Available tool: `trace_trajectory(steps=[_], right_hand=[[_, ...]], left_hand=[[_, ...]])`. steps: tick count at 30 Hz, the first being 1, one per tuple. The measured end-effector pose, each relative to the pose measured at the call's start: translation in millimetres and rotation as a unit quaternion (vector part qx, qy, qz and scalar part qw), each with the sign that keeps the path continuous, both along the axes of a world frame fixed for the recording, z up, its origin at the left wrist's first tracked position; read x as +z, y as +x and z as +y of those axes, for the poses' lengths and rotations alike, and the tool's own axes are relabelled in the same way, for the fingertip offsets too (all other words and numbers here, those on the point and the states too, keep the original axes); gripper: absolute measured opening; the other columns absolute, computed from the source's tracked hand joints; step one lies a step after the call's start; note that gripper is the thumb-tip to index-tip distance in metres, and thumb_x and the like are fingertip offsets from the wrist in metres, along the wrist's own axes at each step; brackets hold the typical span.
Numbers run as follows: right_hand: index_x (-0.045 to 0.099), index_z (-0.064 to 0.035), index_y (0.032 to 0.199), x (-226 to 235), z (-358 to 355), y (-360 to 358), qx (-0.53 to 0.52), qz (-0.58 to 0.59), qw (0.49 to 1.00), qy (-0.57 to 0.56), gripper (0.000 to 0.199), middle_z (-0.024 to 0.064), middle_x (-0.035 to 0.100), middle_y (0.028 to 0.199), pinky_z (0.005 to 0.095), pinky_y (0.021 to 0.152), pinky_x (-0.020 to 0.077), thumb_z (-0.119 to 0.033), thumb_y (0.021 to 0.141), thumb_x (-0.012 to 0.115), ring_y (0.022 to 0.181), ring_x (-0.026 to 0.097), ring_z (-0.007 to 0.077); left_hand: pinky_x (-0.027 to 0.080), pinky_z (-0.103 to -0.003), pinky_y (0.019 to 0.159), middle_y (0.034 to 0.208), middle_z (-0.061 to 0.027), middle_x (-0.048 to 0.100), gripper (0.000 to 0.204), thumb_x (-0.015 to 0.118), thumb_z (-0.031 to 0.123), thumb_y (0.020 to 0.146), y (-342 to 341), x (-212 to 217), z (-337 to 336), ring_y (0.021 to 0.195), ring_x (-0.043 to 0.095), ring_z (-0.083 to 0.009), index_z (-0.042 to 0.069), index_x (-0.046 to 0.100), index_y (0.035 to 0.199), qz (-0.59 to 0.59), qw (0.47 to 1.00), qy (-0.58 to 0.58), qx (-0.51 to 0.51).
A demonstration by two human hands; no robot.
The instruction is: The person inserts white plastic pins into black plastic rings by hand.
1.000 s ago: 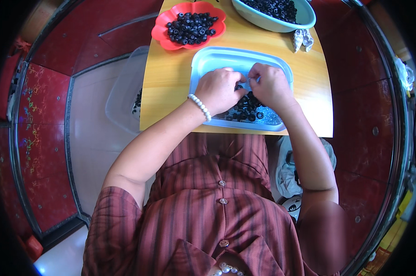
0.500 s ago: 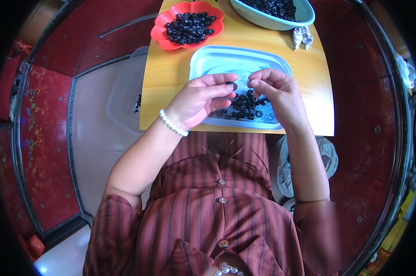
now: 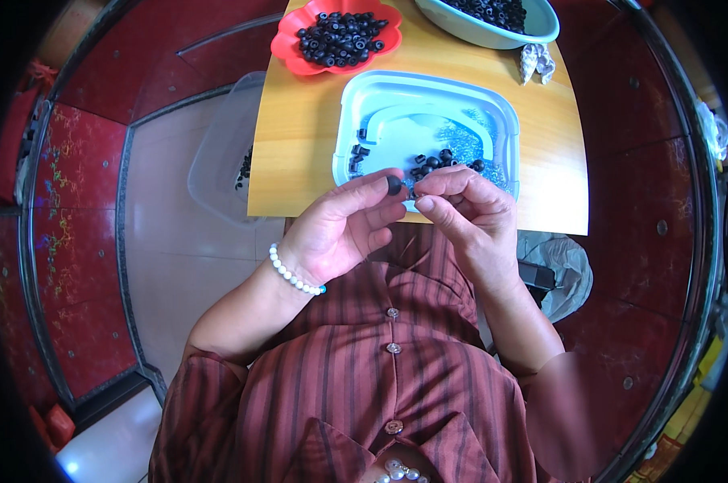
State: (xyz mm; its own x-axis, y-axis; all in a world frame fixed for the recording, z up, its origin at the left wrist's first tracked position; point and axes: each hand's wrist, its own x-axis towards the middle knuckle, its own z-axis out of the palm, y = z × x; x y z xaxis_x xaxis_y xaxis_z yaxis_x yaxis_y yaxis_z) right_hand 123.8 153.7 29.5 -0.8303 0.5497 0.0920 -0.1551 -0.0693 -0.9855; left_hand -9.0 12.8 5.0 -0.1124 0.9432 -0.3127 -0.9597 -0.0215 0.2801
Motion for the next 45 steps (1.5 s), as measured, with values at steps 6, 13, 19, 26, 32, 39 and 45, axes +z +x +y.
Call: trace_trajectory(steps=[6,13,19,26,32,39,45], right_hand=[[0.066,-0.0004,0.083,3.0,-0.3,-4.4,-0.016,-0.001,0.984,0.176,0.008,0.0077,0.064,0.081,0.0289,0.074,0.0475,-0.001,0.076,0.07,0.078,0.061,0.0181],[0.063,0.0003,0.08,7.6,-2.7,-3.5,-0.016,-0.021,0.966,0.258,0.01,0.0101,0.063,0.081,0.0304,0.068,0.0505,0.003,0.072,0.07,0.075,0.064,0.023],[0.059,0.0007,0.083,9.8,0.3,10.9,0.174,-0.103,0.977,-0.069,0.01,0.0064,0.062,0.083,0.0277,0.069,0.0517,0.005,0.079,0.066,0.078,0.063,0.0149],[0.055,-0.0009,0.084,-11.0,-2.1,11.0,0.252,-0.109,0.894,-0.355,0.02,0.0058,0.061,0.088,0.0232,0.069,0.0514,0.01,0.074,0.069,0.076,0.061,0.0115],[0.061,0.0005,0.087,4.3,12.8,-5.3,0.15,-0.127,0.98,0.013,0.012,0.0069,0.062,0.085,0.0283,0.073,0.0502,0.0,0.078,0.068,0.082,0.062,0.0149],[0.068,-0.0072,0.077,-26.7,60.1,-50.3,0.063,-0.187,0.767,0.611,0.01,0.0094,0.063,0.083,0.0377,0.074,0.0451,-0.007,0.075,0.058,0.081,0.061,0.0272],[0.064,-0.0065,0.081,-22.2,57.8,-71.9,0.154,-0.276,0.638,0.702,0.011,0.0106,0.062,0.081,0.0382,0.075,0.0453,-0.006,0.072,0.057,0.08,0.062,0.0278]], left_hand=[[0.054,-0.027,0.068,0.105,-0.0078,0.065,0.024,0.056,0.012,0.091,6.9,6.7,-5.0,0.091,0.066,-0.0173,0.007,0.058,0.115,0.04,0.999,-0.028,0.001],[0.056,-0.028,0.072,0.103,-0.0091,0.065,0.023,0.057,0.01,0.09,10.7,12.1,-6.7,0.088,0.066,-0.018,0.005,0.059,0.113,0.127,0.99,-0.055,0.016],[0.055,-0.026,0.073,0.099,-0.0081,0.066,0.021,0.058,0.01,0.09,17.2,14.1,-20.1,0.087,0.066,-0.0161,0.003,0.06,0.11,0.204,0.977,-0.062,-0.021],[0.057,-0.03,0.075,0.099,-0.01,0.063,0.018,0.056,0.005,0.09,17.7,8.3,-25.3,0.086,0.066,-0.0178,0.0,0.057,0.107,0.262,0.96,-0.044,-0.09],[0.057,-0.031,0.077,0.105,-0.0136,0.064,0.027,0.048,0.01,0.095,6.9,-10.2,-35.2,0.093,0.065,-0.0219,0.005,0.051,0.121,0.079,0.996,0.023,-0.037],[0.057,-0.032,0.078,0.107,-0.0132,0.063,0.031,0.046,0.012,0.096,-8.3,-15.1,-31.5,0.093,0.065,-0.0201,0.004,0.049,0.126,-0.017,0.998,0.039,0.041],[0.057,-0.03,0.074,0.104,-0.009,0.063,0.027,0.051,0.014,0.094,-6.0,-16.8,-28.7,0.093,0.064,-0.0166,0.005,0.053,0.12,-0.044,0.997,0.013,0.066]])
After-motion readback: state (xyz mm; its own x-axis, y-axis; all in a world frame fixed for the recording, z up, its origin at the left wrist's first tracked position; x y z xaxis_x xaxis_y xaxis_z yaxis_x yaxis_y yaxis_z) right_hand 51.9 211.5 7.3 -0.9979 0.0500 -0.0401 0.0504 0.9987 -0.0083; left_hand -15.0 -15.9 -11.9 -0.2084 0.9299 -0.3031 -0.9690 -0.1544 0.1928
